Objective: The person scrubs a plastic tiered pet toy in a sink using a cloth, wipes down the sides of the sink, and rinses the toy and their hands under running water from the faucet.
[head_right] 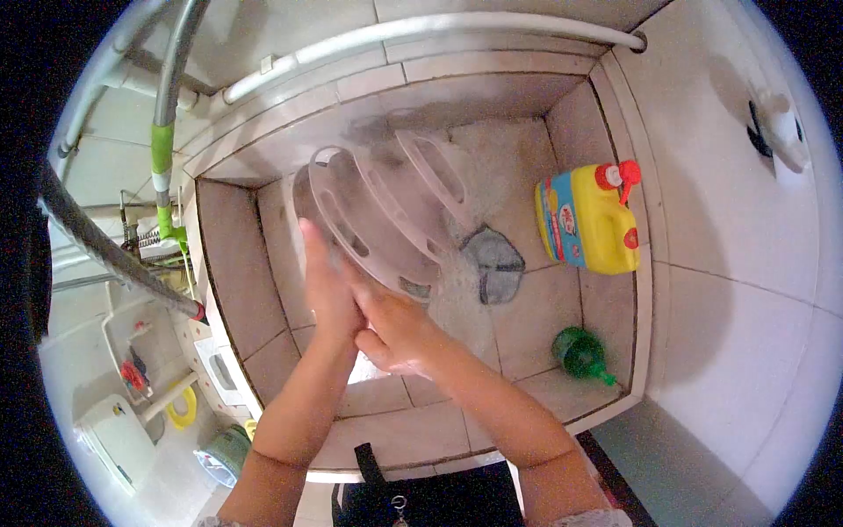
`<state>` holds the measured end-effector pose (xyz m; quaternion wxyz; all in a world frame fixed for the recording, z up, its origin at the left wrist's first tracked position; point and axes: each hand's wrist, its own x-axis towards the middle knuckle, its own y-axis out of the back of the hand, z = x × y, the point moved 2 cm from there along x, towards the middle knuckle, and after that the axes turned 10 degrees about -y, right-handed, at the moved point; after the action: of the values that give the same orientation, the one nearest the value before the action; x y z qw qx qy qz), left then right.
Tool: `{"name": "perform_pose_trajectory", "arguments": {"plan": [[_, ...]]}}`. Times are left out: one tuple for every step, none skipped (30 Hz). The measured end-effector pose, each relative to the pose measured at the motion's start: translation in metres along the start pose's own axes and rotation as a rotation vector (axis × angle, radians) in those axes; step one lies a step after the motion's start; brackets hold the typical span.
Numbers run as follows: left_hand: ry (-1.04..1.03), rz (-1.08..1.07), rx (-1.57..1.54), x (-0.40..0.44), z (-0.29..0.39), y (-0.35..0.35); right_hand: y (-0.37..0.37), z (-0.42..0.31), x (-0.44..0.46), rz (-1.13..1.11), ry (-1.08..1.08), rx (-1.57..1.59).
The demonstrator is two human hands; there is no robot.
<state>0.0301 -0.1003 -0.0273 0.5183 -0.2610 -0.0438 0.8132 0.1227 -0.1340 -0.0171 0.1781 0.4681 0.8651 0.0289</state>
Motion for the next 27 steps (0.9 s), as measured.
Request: {"name": "perform_pose_trajectory", "arguments": {"plan": [[-0.033,0.001,0.032,0.003,-0.005,0.002,0.001,0.006,-0.001,-0.028,-0.017,0.019],[-0.017,0.014,-0.039,0.002,-0.001,-0.001,-0.002,0.023,-0.009,-0.013,0.010,-0.077],[0.000,0.029,-0.105,-0.001,0.006,-0.004,-0.012,0.047,-0.024,0.000,0.036,-0.169],[0.015,0.048,-0.170,-0.002,0.011,-0.005,-0.020,0.060,-0.033,0.011,0.066,-0.258],[0.036,0.063,-0.175,-0.001,0.015,-0.005,-0.021,0.059,-0.036,0.067,0.098,-0.235],[0.065,0.081,-0.177,0.000,0.017,-0.003,-0.024,0.058,-0.040,0.122,0.122,-0.206],[0.095,0.095,-0.179,0.000,0.016,-0.003,-0.025,0.058,-0.043,0.180,0.145,-0.179],[0.097,0.120,-0.151,-0.002,0.014,-0.003,-0.024,0.049,-0.038,0.170,0.155,-0.098],[0.111,0.102,-0.035,-0.010,0.012,-0.007,-0.020,0.032,-0.024,0.159,0.170,-0.019],[0.124,0.083,0.081,-0.023,0.012,-0.012,-0.015,0.014,-0.009,0.149,0.185,0.059],[0.074,0.005,0.128,-0.023,0.001,-0.004,-0.008,-0.004,0.009,0.168,0.152,0.167],[0.019,-0.070,0.172,-0.023,-0.010,0.004,0.000,-0.023,0.028,0.189,0.118,0.274],[-0.039,-0.141,0.213,-0.024,-0.021,0.012,0.006,-0.032,0.036,0.211,0.082,0.378],[-0.089,-0.184,0.254,-0.024,-0.021,0.012,0.008,-0.033,0.035,0.177,0.050,0.372],[-0.146,-0.227,0.291,-0.023,-0.023,0.012,0.011,-0.034,0.034,0.141,0.023,0.361],[-0.066,-0.244,0.338,-0.025,-0.038,0.018,0.014,-0.035,0.034,0.107,-0.004,0.349],[-0.016,-0.157,0.197,-0.025,-0.031,0.013,0.017,-0.033,0.027,0.072,-0.017,0.291],[0.037,-0.069,0.057,-0.028,-0.020,0.005,0.017,-0.027,0.012,0.037,-0.033,0.234],[0.092,0.018,-0.082,-0.031,-0.007,-0.002,0.016,-0.018,-0.003,0.002,-0.050,0.178],[0.138,-0.029,-0.174,-0.016,0.013,-0.008,0.016,-0.008,-0.019,-0.032,-0.033,0.103],[0.228,-0.056,-0.171,0.001,0.014,-0.003,0.014,0.003,-0.035,-0.071,-0.016,0.029],[0.319,-0.082,-0.165,0.017,0.010,0.004,0.007,0.010,-0.046,-0.111,0.001,-0.042],[0.411,-0.111,-0.158,0.024,0.007,0.009,-0.002,0.014,-0.054,-0.071,0.002,-0.080],[0.409,-0.058,-0.102,0.015,0.008,0.001,-0.008,0.018,-0.061,-0.028,0.005,-0.123],[0.359,-0.067,-0.099,0.009,-0.001,0.004,-0.012,0.022,-0.067,0.014,-0.004,-0.159],[0.311,-0.075,-0.096,0.003,-0.012,0.010,-0.013,0.016,-0.069,-0.057,-0.110,-0.222],[0.253,-0.086,-0.099,-0.003,-0.013,0.005,-0.011,0.010,-0.063,-0.006,-0.069,-0.117]]}}
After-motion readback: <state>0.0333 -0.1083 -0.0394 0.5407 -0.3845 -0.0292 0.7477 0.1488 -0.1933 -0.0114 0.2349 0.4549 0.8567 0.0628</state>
